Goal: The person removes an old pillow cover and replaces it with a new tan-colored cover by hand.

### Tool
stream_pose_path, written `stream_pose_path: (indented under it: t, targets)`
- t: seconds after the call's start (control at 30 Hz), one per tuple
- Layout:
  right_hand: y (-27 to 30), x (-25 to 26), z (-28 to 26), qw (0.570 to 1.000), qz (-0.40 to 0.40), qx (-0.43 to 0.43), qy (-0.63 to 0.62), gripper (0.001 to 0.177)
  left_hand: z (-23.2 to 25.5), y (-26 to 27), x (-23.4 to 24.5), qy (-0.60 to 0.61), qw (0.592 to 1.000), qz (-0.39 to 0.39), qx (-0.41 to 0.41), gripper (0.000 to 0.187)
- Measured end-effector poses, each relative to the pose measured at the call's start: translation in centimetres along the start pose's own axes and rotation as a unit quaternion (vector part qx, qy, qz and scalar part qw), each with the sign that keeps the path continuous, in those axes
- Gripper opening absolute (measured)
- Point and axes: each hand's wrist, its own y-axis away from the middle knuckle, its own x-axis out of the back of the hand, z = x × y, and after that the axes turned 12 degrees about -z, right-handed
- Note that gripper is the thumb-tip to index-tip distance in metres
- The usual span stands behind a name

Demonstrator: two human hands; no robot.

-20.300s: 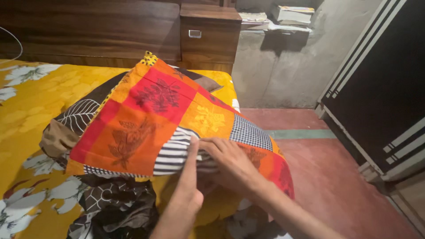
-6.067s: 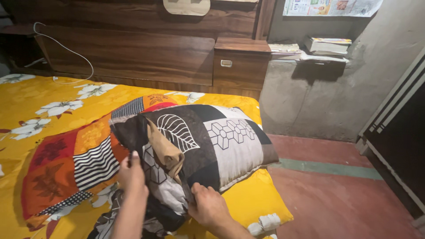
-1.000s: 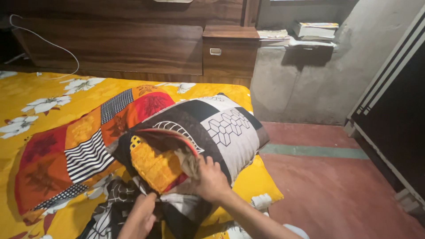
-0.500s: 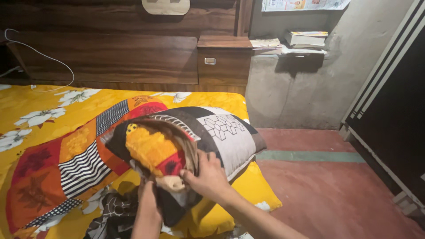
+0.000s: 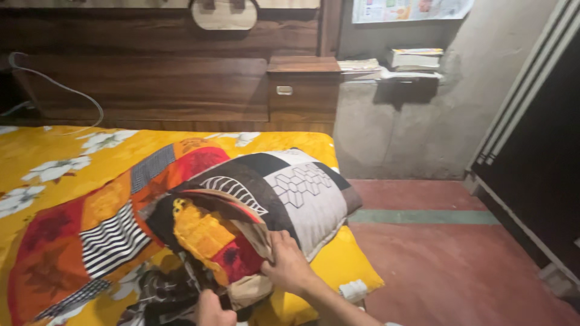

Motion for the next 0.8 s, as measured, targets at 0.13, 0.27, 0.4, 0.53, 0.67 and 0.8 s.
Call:
stream_pose_path:
  t: [0.13, 0.27, 0.4, 0.53, 0.67, 0.8]
  targets:
    - [0.8, 0.5, -2.5, 0.995, 0.06, -0.075, 0.024, 0.065, -0.6, -0.1, -2.3, 0.069, 0.992, -0.077, 0.071, 0.047]
    - [0.0, 1.7, -1.4, 0.997, 0.031, -0.066, -0.005, 0.052, -1.6, 1.3, -2.4, 0.09, 0.983, -0.1, 0.124, 0.046]
    - [-0.3, 2.2, -0.4, 0.997, 0.013, -0.075, -0.015, 0.035, -1.9, 1.2, -1.2, 0.102, 0.98, -0.099, 0.137, 0.045]
    - [0.2, 2.1, -1.7, 0.995, 0.056, -0.078, 0.0, 0.032, -3.1, 1.2, -0.2, 0.111, 0.983, -0.077, 0.128, 0.044]
    - [1.2, 3.9, -3.0, 0.991, 0.073, -0.026, -0.106, 0.035, -2.5, 4.2, -2.0, 0.013, 0.999, 0.031, 0.008, 0.04]
    - [2.0, 5.4, -4.4, 0.994, -0.009, 0.058, -0.096, 0.035, -1.0, 6.8, -4.4, -0.037, 0.996, 0.084, -0.022, 0.041]
